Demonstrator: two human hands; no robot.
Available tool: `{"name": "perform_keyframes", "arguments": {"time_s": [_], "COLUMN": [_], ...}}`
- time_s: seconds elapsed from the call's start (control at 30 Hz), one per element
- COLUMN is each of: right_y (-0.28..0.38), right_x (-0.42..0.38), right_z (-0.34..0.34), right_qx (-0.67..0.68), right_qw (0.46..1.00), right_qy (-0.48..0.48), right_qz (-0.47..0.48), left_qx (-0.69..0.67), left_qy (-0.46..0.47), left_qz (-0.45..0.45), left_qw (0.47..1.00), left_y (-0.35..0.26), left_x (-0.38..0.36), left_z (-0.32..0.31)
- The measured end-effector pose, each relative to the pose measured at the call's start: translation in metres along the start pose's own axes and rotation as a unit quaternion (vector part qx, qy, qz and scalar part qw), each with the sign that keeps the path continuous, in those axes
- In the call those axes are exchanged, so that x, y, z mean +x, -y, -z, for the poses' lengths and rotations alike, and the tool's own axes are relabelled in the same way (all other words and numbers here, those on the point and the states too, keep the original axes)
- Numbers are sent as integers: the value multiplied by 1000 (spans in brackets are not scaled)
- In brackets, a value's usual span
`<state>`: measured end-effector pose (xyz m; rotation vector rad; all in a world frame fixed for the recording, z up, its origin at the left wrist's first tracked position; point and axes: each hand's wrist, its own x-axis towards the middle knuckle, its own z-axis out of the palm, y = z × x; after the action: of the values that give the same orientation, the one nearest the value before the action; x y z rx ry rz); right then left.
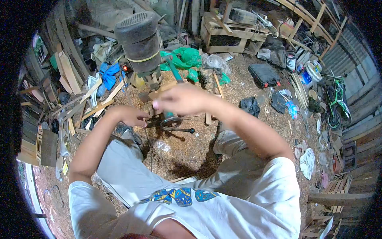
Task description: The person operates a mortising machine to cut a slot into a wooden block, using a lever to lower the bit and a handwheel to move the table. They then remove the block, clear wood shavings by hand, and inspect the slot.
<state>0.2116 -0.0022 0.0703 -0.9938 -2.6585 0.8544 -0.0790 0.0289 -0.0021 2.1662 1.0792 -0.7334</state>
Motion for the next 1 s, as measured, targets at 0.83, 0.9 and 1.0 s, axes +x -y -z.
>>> {"name": "perform_keyframes", "arguments": {"time_s": [0.83, 0.9, 1.0], "right_y": [-124, -126, -129], "right_x": [166, 176, 194], "right_z": [39, 27, 32], "right_qx": [219, 167, 164], "right_qw": [865, 852, 849], "right_qy": [-416, -466, -485], "right_qz": [177, 171, 127], "left_qx": [58, 71, 83], "left_qy": [26, 27, 38], "left_qz": [-21, -38, -26], "left_qw": [998, 996, 995], "left_y": [-59, -58, -62], "left_x": [32, 37, 36], "left_z": [9, 7, 6]}}
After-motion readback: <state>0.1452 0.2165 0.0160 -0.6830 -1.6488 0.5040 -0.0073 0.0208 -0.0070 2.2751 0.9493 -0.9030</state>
